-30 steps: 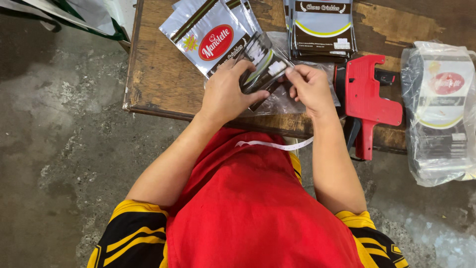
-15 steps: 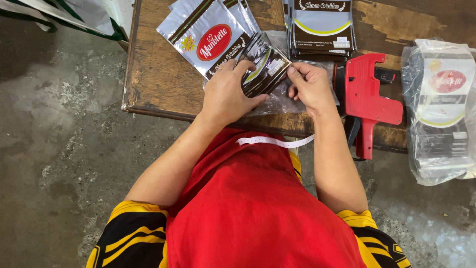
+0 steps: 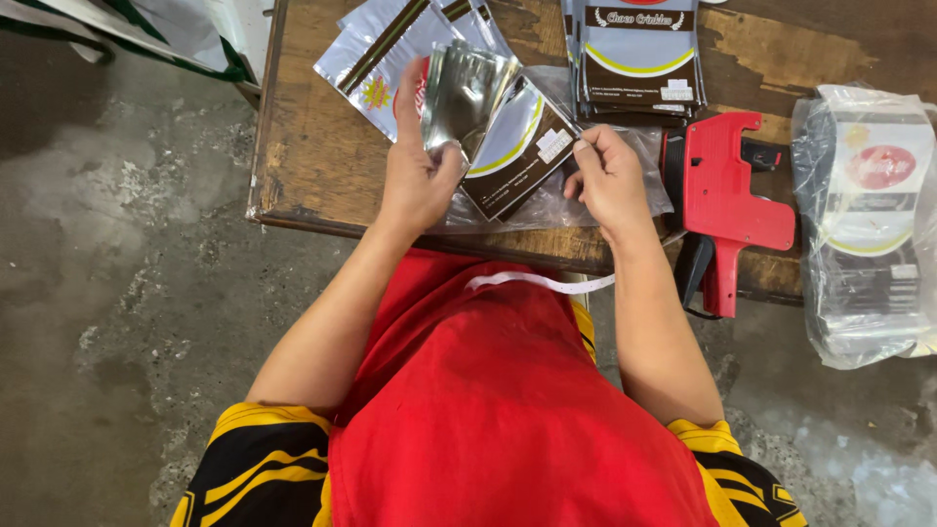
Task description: The person applies adhesive labels to chocolate packaging pouches by hand and using a label dispenser tool.
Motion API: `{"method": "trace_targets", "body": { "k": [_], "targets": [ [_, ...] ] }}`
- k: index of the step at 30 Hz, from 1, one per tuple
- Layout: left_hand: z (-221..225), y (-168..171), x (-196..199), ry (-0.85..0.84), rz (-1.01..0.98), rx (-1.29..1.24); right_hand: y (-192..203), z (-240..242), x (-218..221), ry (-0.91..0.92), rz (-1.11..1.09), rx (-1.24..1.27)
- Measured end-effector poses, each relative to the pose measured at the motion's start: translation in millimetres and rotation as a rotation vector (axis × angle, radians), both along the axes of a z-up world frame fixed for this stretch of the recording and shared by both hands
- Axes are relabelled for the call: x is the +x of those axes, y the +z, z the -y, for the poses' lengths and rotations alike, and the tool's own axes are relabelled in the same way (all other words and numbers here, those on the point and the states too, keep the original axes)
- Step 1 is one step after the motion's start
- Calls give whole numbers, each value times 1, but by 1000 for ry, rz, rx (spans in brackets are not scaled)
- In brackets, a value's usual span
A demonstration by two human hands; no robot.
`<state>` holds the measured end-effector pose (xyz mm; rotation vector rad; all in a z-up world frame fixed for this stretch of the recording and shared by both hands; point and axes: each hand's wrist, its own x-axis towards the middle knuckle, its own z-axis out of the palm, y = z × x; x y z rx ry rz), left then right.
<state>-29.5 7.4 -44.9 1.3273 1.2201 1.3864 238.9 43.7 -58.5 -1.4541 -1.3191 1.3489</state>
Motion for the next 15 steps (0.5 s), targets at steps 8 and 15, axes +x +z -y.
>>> {"method": "trace_targets", "body": {
  "k": [8,15],
  "targets": [
    [8,-14,6,14,-52,189,6,3,-3,-15,43,-23],
    [8,-5,11,40,-124,83,18,7,-9,-25,35,-41]
  ]
}}
